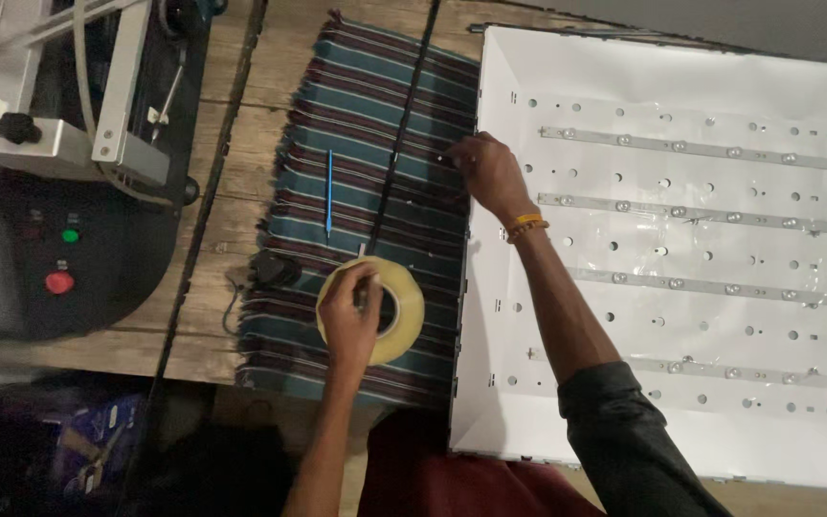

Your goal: The person smooths protective film on a white panel with LED strips, then uses a blue pen to mark points along the strips. They handle wires and adjust the panel edge while working on the fixture.

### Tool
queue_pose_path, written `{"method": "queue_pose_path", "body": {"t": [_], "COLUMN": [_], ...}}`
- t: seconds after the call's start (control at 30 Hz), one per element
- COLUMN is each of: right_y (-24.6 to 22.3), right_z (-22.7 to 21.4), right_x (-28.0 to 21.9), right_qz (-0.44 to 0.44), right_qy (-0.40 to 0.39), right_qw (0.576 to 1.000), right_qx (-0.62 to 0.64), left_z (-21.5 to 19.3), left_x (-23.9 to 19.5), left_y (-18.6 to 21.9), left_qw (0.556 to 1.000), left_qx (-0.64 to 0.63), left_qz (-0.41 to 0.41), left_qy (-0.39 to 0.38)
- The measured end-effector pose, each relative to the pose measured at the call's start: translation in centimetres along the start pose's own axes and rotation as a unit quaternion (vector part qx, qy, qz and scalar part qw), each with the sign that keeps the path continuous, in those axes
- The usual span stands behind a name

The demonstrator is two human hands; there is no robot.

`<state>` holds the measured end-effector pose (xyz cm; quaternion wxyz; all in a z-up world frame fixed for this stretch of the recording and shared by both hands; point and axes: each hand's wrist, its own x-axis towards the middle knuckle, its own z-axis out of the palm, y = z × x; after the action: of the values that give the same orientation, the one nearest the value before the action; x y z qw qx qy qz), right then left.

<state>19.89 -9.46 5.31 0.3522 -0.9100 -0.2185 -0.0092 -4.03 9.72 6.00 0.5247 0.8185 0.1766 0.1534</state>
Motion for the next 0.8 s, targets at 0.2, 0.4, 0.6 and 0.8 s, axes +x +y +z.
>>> {"method": "queue_pose_path", "body": {"t": [0.2,0.4,0.6,0.8], "right_y": [-1.1,-0.9,1.1,-0.9], "right_z": [-0.2,-1.2,-2.8,0.4], "right_x": [-0.5,-0.7,-5.6,-8.9], "right_qz": [-0.073,0.089,0.257,0.240], "right_qy": [-0.024,0.080,0.130,0.150], "right_qw": [0.996,0.981,0.843,0.925], "right_qx": [-0.054,0.155,0.455,0.252], "left_z": [9.3,14.4,13.1,14.4], "left_x": [9.4,17.1,21.0,25.3], "left_y": [-1.6,-3.2,0.7,4.5], "left_qw": [0.986,0.941,0.901,0.933], "left_qx": [-0.008,0.128,-0.081,0.005], "left_qz": [0.151,0.241,-0.092,0.025], "left_qy": [-0.068,-0.202,-0.415,-0.359]}}
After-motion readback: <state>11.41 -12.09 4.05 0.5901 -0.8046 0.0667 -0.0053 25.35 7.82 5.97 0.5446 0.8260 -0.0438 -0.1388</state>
